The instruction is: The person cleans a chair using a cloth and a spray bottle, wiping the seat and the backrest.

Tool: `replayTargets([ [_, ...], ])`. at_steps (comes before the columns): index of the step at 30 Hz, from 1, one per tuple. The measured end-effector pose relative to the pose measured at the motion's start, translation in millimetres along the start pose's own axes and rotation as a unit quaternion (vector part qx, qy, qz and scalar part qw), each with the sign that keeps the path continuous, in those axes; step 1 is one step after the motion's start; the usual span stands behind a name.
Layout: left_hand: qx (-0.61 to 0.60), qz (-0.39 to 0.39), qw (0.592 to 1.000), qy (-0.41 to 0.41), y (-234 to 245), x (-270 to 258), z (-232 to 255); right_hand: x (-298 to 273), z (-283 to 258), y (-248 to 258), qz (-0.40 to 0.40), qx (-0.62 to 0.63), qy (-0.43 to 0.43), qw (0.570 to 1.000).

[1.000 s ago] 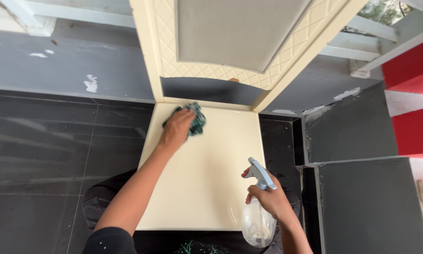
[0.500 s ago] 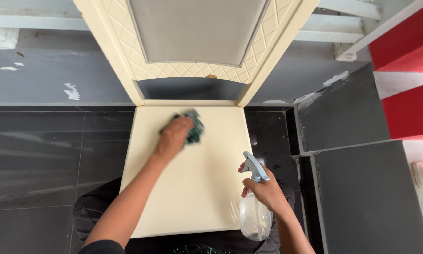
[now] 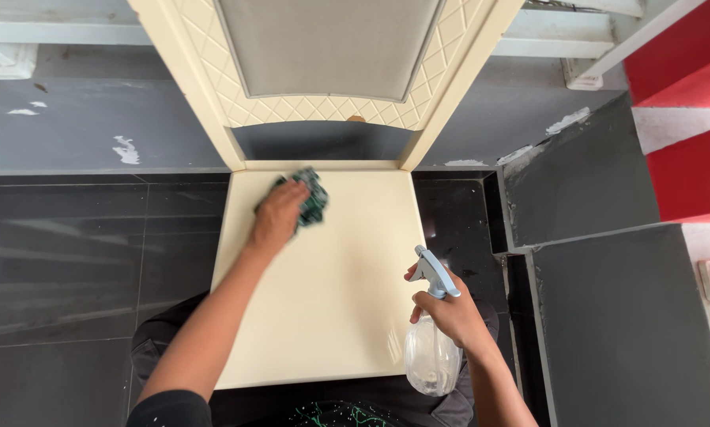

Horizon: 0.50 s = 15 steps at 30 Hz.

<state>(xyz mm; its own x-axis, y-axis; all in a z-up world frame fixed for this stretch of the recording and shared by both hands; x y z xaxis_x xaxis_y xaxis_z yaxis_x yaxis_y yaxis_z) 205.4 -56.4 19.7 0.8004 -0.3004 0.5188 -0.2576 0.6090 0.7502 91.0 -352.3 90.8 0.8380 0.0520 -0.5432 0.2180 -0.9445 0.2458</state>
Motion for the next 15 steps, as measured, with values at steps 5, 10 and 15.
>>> replayTargets([
  [5,-0.11,-0.067,0.978,-0.163,-12,-61,107,-1,-8,-14,-0.001,0.008,0.01,1.0],
  [10,-0.086,-0.057,0.979,-0.177,-1,-50,71,-6,-15,-17,0.007,-0.002,0.023,1.0],
  [15,-0.026,0.012,0.998,0.054,19,-9,-26,-21,-30,-8,0.043,0.013,0.066,0.997],
])
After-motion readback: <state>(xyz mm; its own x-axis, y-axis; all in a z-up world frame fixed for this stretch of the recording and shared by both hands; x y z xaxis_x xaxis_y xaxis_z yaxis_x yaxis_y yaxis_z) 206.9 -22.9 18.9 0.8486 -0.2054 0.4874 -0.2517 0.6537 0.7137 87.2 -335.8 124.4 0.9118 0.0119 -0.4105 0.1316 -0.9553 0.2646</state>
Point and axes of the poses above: each hand's wrist, its own x-axis towards the middle knuckle, its own y-axis out of the back of the hand, z = x × y, the point moved 10 cm from there along x, towards the middle knuckle, and after that the axes turned 3 degrees about -y, right-handed, at the moved point
